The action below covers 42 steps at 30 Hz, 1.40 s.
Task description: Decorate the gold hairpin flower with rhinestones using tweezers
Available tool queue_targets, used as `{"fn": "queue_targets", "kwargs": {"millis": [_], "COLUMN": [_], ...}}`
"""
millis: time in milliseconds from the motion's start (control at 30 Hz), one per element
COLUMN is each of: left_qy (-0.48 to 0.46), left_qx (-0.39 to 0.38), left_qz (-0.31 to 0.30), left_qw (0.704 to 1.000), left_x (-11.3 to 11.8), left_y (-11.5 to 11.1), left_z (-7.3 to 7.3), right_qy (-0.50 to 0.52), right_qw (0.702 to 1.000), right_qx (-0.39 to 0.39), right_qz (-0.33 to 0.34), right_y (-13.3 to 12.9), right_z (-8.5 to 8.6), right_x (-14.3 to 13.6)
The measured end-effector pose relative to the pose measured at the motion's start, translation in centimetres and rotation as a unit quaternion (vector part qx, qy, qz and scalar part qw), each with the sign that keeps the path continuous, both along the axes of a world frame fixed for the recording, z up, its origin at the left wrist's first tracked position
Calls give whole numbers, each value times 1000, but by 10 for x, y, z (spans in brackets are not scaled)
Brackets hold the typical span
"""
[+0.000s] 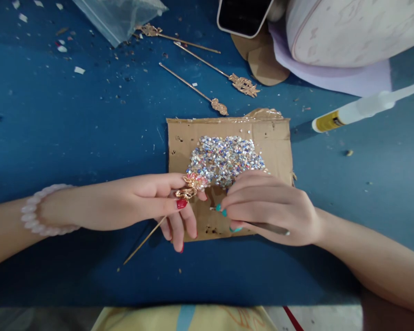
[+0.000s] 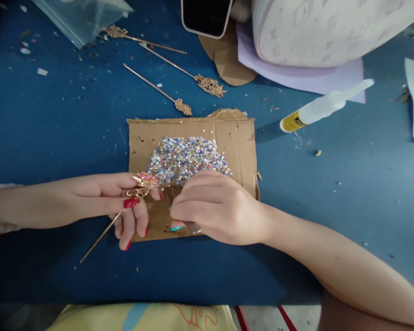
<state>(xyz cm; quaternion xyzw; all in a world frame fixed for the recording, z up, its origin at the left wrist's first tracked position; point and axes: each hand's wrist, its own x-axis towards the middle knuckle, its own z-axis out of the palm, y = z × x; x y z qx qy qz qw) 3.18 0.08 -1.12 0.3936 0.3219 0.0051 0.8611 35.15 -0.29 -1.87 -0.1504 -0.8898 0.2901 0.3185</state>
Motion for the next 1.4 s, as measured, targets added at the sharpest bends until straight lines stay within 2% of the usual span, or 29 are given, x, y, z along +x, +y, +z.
{"fn": "queue_targets", "kwargs": {"millis": [133,400,633,867,1000,1200,1400], "left_qy": [12,-9,-4,-6,4,17,16], "left_qx": [3,1,-19,-21,-8,0,1], "left_qz": [-3,-1,-8,0,-1,-38,-65], "left_qw": [1000,1000,1000,1000,1000,999,998], "left_x": [5,2,3,4,8,10,12], "left_y": [3,0,3,2,2,6,7], "left_z": [7,-1,6,3,6,12,13], "right_qy": [3,5,8,1,5,30,24], "right_qw": [1000,1000,1000,1000,1000,999,999], "right_qx": [1,-2,-6,1,9,-17,20], "right_qz": [0,0,-1,-2,-16,-38,-45], "right_y": [0,0,-2,-1,0,1,-1], "right_z": [0,0,1,4,9,17,17], "right_x": [0,-1,1,1,3,0,-6]}}
